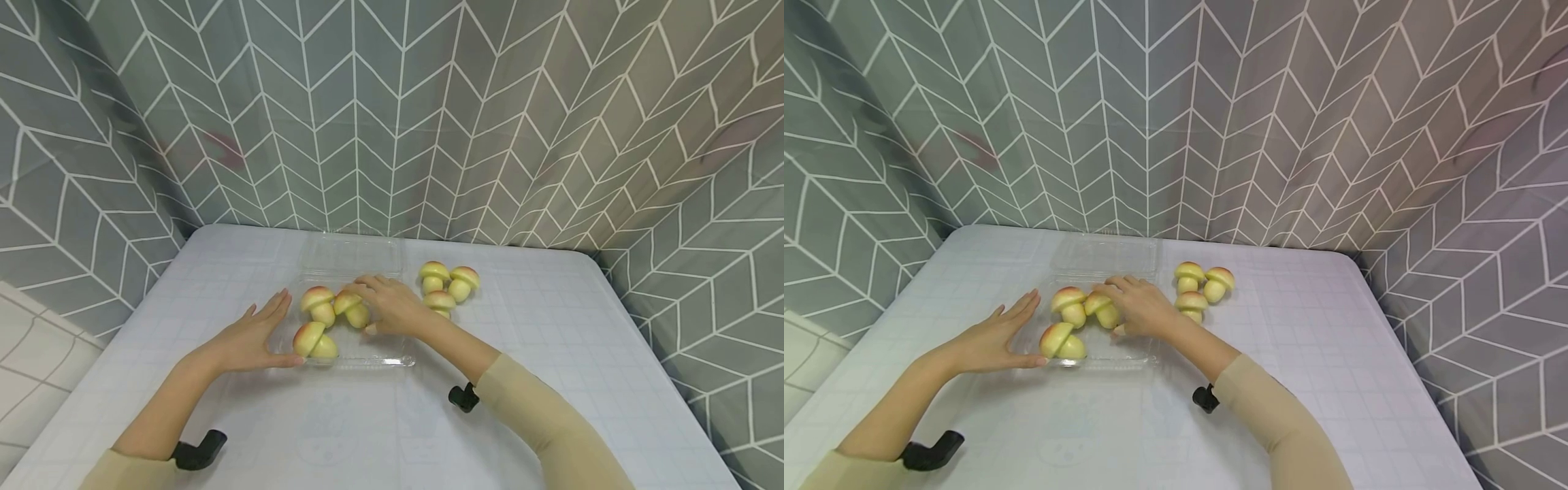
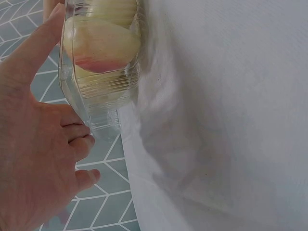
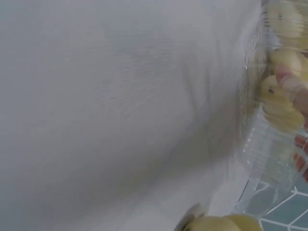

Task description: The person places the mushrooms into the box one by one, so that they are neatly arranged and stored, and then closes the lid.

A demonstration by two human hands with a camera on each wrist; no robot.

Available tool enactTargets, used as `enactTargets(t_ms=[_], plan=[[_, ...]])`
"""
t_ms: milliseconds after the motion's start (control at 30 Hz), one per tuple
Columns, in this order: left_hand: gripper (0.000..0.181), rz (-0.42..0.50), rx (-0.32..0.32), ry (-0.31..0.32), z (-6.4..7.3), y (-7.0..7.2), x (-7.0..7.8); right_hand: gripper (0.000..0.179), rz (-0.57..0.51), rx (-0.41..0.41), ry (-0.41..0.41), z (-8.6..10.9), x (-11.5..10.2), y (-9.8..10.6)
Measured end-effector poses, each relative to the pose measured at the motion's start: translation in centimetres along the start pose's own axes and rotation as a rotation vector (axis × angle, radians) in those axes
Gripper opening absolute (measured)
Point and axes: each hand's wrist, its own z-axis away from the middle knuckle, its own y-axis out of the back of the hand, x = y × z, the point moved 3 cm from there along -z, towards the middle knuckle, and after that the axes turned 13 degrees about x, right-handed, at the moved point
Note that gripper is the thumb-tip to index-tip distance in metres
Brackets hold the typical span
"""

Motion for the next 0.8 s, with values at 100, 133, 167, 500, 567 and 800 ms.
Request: enactTargets(t_ms=[100,133,167,500,567,800], plan=[[0.12,0.004,-0.001,0.005,0.0,0.0,-0.1,0.086,-0.032,0.034,0.003,0.5,0.3,0.5],[0.12,0.005,-0.001,0.007,0.0,-0.1,-0.1,0.087,-0.043,0.05,0.003,0.7,0.4,0.7],[0.12,0.005,-0.001,0.009,0.0,-0.1,-0.1,0.086,-0.051,0.069,0.003,0.9,0.5,0.9],[0.12,0.017,0.001,0.004,-0.1,-0.1,-0.2,0.078,-0.075,0.258,-0.008,3.1,1.8,3.5],[0.12,0.017,0.0,0.003,-0.1,-0.1,-0.2,0.076,-0.061,0.3,-0.017,3.6,2.2,3.9],[0.12,0.02,-0.003,0.012,-0.1,-0.1,-0.1,0.075,-0.073,0.386,-0.018,5.2,3.3,5.1]])
